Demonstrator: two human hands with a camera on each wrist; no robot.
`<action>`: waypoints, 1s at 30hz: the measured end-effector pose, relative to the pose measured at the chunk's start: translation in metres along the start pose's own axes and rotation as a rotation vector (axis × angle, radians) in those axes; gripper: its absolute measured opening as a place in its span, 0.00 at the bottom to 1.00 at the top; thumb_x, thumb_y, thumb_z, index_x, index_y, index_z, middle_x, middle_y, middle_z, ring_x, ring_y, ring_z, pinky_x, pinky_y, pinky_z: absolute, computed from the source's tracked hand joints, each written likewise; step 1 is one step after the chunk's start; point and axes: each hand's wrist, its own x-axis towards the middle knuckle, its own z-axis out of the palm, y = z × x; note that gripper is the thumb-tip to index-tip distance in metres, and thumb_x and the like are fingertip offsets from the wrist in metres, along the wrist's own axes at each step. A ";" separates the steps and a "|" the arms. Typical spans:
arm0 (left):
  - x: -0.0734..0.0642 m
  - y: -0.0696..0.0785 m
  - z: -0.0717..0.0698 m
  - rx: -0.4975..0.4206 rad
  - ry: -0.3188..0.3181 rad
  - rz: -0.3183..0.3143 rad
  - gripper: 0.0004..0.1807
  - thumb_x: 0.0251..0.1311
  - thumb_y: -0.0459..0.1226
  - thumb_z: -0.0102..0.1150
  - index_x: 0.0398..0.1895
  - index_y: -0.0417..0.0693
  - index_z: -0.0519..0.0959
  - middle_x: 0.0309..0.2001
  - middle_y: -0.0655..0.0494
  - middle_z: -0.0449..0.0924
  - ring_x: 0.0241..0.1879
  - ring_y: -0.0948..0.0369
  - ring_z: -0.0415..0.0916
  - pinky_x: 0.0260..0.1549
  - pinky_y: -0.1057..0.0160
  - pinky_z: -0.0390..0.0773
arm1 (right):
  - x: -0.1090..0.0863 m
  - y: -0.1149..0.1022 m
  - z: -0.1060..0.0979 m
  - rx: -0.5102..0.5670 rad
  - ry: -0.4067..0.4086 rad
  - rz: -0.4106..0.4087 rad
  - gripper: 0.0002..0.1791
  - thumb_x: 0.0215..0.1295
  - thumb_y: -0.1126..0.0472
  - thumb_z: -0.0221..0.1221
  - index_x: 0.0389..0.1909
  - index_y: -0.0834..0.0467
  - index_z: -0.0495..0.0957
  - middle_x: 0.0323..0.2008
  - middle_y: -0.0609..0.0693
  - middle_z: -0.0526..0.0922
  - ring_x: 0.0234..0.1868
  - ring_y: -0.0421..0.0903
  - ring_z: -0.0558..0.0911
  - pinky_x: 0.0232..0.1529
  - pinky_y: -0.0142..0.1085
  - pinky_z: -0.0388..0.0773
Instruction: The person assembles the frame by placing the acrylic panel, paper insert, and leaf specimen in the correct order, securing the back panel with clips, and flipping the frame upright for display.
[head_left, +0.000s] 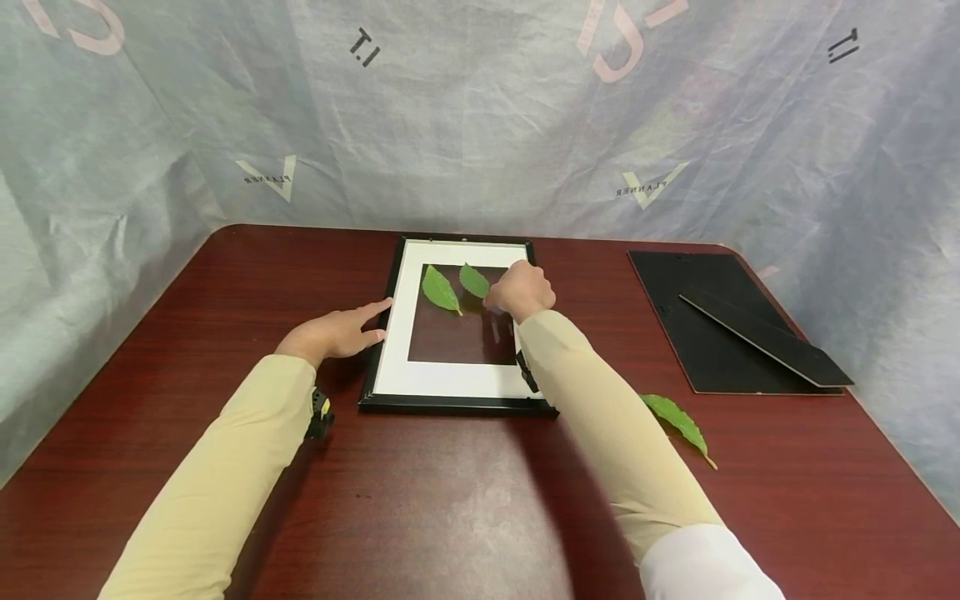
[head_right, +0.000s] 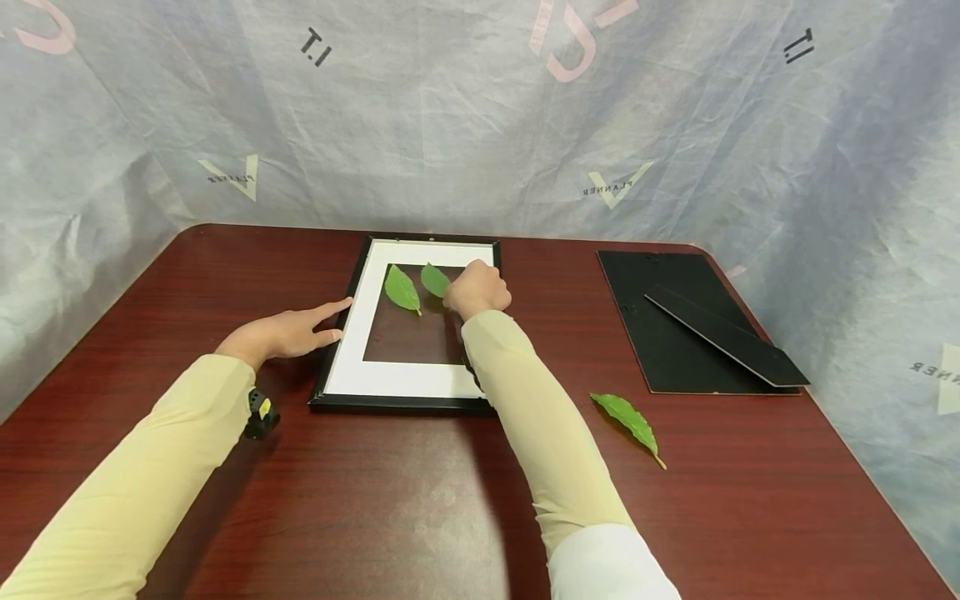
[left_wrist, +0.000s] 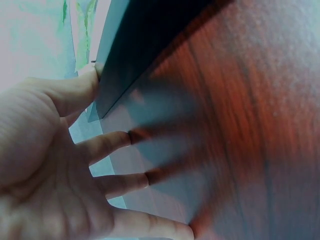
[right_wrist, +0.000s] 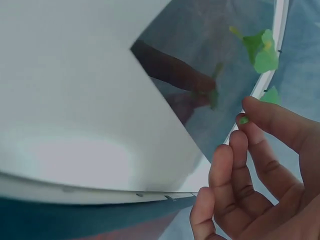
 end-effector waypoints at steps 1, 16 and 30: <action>0.000 0.000 0.000 0.000 -0.001 0.000 0.35 0.81 0.43 0.41 0.83 0.46 0.41 0.78 0.32 0.46 0.73 0.33 0.54 0.70 0.35 0.55 | 0.001 0.000 0.001 -0.004 0.001 -0.001 0.26 0.56 0.52 0.73 0.53 0.60 0.82 0.49 0.58 0.83 0.48 0.57 0.83 0.48 0.49 0.81; -0.001 0.000 -0.001 -0.005 -0.009 0.003 0.35 0.82 0.43 0.41 0.83 0.46 0.40 0.79 0.32 0.45 0.73 0.33 0.55 0.70 0.36 0.56 | 0.001 -0.003 0.004 -0.064 -0.017 -0.044 0.27 0.61 0.53 0.70 0.58 0.61 0.79 0.54 0.58 0.82 0.55 0.57 0.80 0.63 0.51 0.70; -0.001 0.001 -0.001 -0.007 -0.004 0.007 0.36 0.82 0.43 0.41 0.83 0.45 0.41 0.78 0.32 0.46 0.73 0.34 0.54 0.71 0.37 0.56 | -0.005 -0.002 -0.005 -0.032 -0.058 -0.074 0.15 0.62 0.53 0.68 0.42 0.59 0.81 0.49 0.57 0.83 0.50 0.56 0.82 0.57 0.50 0.75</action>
